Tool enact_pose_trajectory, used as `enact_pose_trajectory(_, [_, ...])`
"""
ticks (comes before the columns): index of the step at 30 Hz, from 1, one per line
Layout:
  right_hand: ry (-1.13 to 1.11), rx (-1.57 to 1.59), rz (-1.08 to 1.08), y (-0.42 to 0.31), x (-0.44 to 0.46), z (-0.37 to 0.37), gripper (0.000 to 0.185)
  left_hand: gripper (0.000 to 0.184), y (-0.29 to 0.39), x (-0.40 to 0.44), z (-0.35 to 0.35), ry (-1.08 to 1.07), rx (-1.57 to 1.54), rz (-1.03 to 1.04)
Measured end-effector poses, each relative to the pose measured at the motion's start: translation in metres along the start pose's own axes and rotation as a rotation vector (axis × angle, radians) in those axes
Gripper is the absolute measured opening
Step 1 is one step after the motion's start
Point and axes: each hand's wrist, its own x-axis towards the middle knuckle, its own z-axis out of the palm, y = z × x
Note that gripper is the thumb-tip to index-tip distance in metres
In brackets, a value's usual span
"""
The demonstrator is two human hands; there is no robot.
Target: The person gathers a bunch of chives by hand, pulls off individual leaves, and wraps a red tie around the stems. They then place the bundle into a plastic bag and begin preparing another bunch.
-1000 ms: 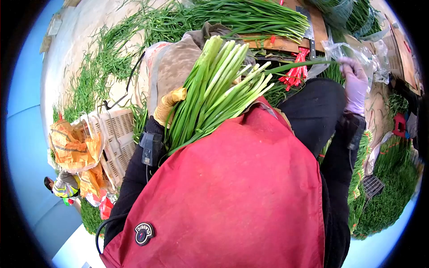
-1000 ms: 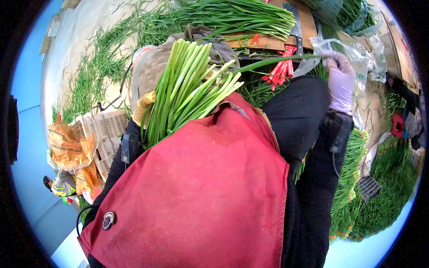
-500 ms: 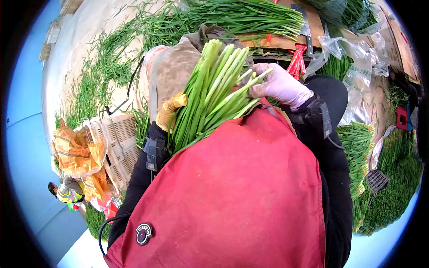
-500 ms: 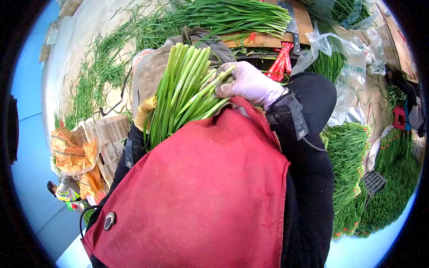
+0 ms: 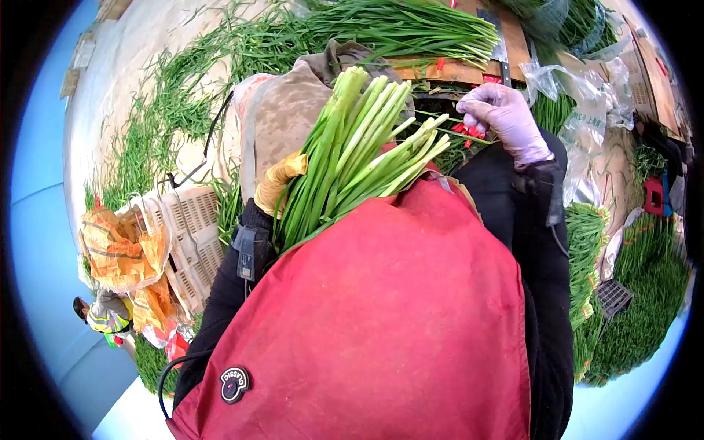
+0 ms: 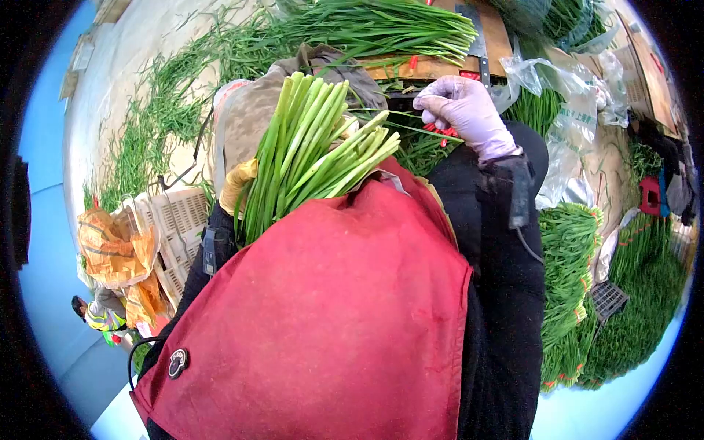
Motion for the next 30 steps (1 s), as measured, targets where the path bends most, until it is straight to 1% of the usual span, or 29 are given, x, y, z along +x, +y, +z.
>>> enact_pose_trajectory(2, [-0.077, 0.062, -0.051, -0.012, -0.008, 0.001, 0.015, 0.059, -0.002, 0.002, -0.004, -0.007, 0.018, -0.001])
enact_pose_trajectory(4, [-0.075, 0.037, -0.338, -0.023, -0.013, 0.021, 0.02, 0.061, -0.002, 0.003, -0.002, -0.016, 0.02, -0.01])
enact_pose_trajectory(5, [-0.198, 0.013, -0.418, -0.029, -0.015, 0.027, 0.026, 0.061, -0.004, 0.004, -0.004, -0.011, 0.023, -0.008])
enact_pose_trajectory(6, [-0.259, 0.153, -0.306, -0.034, -0.02, 0.04, 0.026, 0.062, -0.004, 0.004, -0.005, -0.007, 0.028, -0.006])
enact_pose_trajectory(8, [-0.383, 0.104, -0.343, -0.004, -0.005, 0.052, 0.023, 0.063, -0.001, 0.001, 0.002, -0.013, 0.015, -0.012])
enact_pose_trajectory(9, [-0.305, 0.249, -0.219, -0.001, -0.007, 0.059, 0.013, 0.063, -0.001, 0.0, 0.004, -0.016, 0.006, -0.016])
enact_pose_trajectory(11, [-0.229, 0.243, -0.203, -0.001, -0.004, 0.06, 0.011, 0.064, -0.001, 0.0, 0.002, -0.028, -0.003, -0.018])
enact_pose_trajectory(12, [-0.192, 0.239, -0.195, -0.002, -0.001, 0.06, 0.011, 0.064, -0.001, 0.0, 0.001, -0.033, -0.009, -0.018])
enact_pose_trajectory(13, [-0.107, 0.14, -0.312, 0.006, 0.003, 0.059, 0.014, 0.064, -0.001, 0.0, 0.0, -0.024, 0.0, -0.006])
enact_pose_trajectory(14, [-0.012, 0.133, -0.29, 0.006, 0.001, 0.056, 0.015, 0.064, -0.001, -0.001, 0.0, -0.016, 0.01, 0.004])
enact_pose_trajectory(16, [0.101, 0.271, -0.295, 0.015, 0.0, 0.04, 0.017, 0.065, -0.001, 0.0, 0.0, -0.014, 0.014, 0.013])
enact_pose_trajectory(17, [0.109, 0.167, -0.227, 0.023, 0.003, 0.023, 0.018, 0.065, -0.001, -0.001, 0.0, -0.016, 0.01, 0.013])
enact_pose_trajectory(18, [0.065, -0.096, -0.079, 0.013, -0.004, 0.009, 0.02, 0.065, 0.0, -0.002, 0.0, -0.015, 0.005, 0.017])
enact_pose_trajectory(20, [-0.069, -0.13, -0.076, 0.023, -0.012, -0.001, 0.024, 0.064, 0.001, -0.003, -0.001, -0.021, 0.0, 0.005])
enact_pose_trajectory(22, [-0.103, 0.008, -0.25, -0.002, -0.025, 0.009, 0.036, 0.063, 0.0, 0.001, -0.002, -0.029, 0.028, -0.002])
enact_pose_trajectory(23, [-0.144, 0.133, -0.203, -0.011, -0.026, 0.021, 0.05, 0.063, 0.0, 0.002, -0.004, -0.03, 0.06, 0.0])
enact_pose_trajectory(24, [-0.231, 0.173, -0.248, -0.026, -0.028, 0.033, 0.062, 0.062, 0.001, 0.004, -0.005, -0.03, 0.094, 0.003])
enact_pose_trajectory(25, [-0.34, 0.314, -0.231, -0.027, -0.027, 0.049, 0.062, 0.061, 0.002, 0.005, -0.003, -0.06, 0.088, -0.006])
enact_pose_trajectory(26, [-0.452, 0.455, -0.216, -0.023, -0.025, 0.061, 0.061, 0.061, 0.003, 0.004, 0.0, -0.038, 0.08, -0.008])
enact_pose_trajectory(28, [-0.388, 0.472, -0.038, -0.019, -0.018, 0.071, 0.058, 0.061, 0.003, -0.001, 0.008, 0.011, 0.058, -0.012])
enact_pose_trajectory(29, [-0.428, 0.583, -0.014, -0.022, -0.019, 0.07, 0.054, 0.059, 0.001, -0.002, 0.009, 0.021, 0.031, 0.002])
enact_pose_trajectory(30, [-0.385, 0.521, -0.055, -0.022, -0.018, 0.072, 0.051, 0.059, 0.0, -0.002, 0.009, 0.022, 0.03, 0.003])
